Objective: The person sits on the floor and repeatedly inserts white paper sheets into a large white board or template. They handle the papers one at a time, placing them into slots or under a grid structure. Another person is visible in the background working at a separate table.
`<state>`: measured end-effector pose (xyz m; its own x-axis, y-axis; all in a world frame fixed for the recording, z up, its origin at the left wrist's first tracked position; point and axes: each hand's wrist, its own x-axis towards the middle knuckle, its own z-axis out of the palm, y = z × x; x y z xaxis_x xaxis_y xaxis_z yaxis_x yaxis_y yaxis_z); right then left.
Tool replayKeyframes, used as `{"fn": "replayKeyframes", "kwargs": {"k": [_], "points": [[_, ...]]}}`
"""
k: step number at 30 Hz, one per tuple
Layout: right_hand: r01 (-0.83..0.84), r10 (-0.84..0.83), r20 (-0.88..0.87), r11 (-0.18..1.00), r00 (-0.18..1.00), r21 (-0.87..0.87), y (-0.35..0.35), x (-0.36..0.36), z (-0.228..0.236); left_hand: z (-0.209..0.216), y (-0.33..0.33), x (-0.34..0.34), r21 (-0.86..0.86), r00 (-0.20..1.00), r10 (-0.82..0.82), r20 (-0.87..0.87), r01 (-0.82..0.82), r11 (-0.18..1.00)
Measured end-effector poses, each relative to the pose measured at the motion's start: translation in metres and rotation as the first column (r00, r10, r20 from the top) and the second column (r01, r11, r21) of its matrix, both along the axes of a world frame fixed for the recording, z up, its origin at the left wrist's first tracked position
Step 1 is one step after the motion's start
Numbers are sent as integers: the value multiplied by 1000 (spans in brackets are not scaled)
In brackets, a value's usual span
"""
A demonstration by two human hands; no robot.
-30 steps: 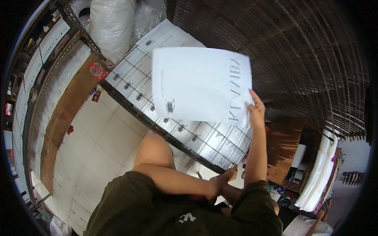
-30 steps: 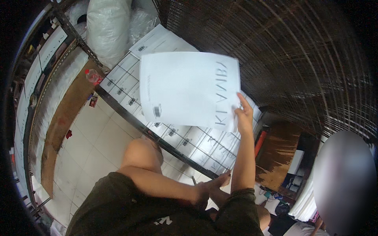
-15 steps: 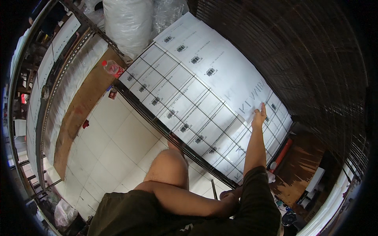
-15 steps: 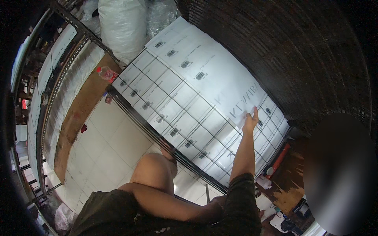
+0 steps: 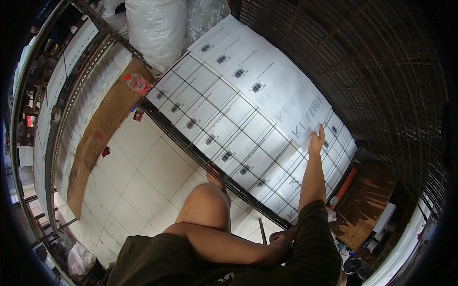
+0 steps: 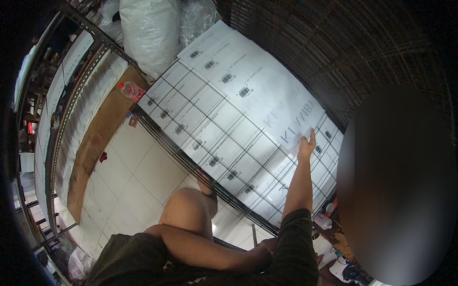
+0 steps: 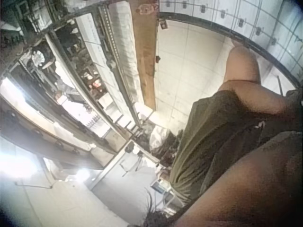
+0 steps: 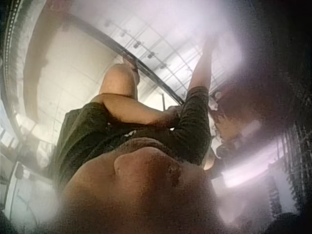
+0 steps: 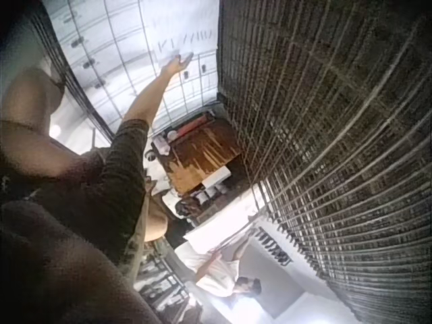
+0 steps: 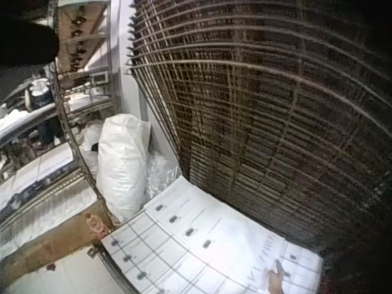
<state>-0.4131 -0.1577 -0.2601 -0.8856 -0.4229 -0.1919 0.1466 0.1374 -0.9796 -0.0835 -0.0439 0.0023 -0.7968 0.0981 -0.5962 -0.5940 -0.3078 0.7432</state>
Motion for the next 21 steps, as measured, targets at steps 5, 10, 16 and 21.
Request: {"fn": "replayKeyframes", "kwargs": {"k": [5, 10, 16, 21], "points": [[-13, 14, -32, 1000, 999, 23, -2, 3, 7, 1, 1, 0, 14, 999, 46, 20, -46, 999], [72, -56, -90, 980, 994, 187, -7, 15, 18, 7, 3, 5, 22, 991, 126, 51, -127, 992], [-256, 363, -345, 913, 866, 318, 70, 16, 43, -20, 12, 1, 209, 978, 36, 205, -79, 975], [-535, 826, -290, 540, 483, 650, 135, 65, 170, -37, 1, -6, -692, 565, -799, -208, 492, 528]]}}
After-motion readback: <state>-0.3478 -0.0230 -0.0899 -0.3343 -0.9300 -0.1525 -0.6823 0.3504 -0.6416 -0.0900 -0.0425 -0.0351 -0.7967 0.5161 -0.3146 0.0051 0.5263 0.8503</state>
